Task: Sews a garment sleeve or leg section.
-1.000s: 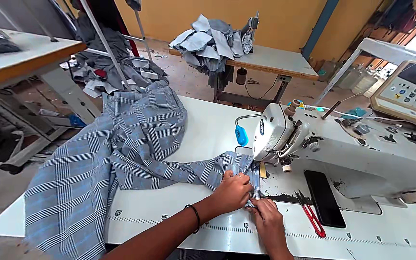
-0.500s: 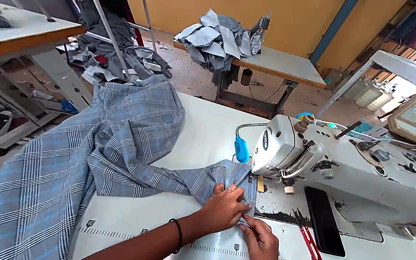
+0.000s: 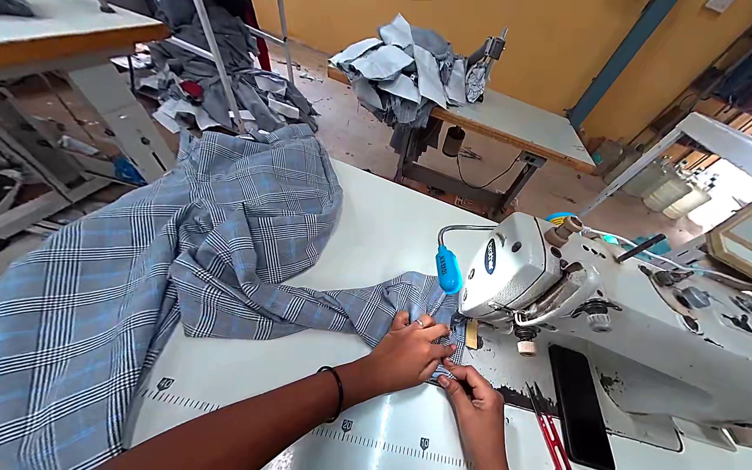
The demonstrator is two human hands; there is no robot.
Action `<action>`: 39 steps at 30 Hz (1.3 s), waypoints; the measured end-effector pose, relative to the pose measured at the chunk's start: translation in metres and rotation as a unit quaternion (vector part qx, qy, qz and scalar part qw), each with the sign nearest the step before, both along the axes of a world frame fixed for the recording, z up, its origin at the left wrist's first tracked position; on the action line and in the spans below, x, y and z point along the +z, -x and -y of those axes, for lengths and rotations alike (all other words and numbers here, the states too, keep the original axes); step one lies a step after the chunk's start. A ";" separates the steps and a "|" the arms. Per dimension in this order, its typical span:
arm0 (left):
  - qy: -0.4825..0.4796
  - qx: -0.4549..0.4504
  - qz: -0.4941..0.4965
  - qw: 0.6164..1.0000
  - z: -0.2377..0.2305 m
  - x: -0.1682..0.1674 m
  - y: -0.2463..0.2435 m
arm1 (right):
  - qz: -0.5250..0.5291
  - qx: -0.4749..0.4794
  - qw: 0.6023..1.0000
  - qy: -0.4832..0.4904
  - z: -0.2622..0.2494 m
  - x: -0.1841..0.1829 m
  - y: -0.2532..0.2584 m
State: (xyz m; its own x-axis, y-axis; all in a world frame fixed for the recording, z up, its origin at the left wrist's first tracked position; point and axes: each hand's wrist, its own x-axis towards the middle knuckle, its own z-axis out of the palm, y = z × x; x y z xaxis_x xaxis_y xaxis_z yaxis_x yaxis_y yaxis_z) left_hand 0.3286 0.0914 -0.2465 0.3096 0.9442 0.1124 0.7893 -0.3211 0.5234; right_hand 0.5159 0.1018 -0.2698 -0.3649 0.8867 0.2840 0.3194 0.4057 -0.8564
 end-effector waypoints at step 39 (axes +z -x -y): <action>-0.110 0.051 -0.007 0.993 -0.019 -0.015 0.001 | 0.028 -0.010 0.999 0.011 -0.017 0.000 0.000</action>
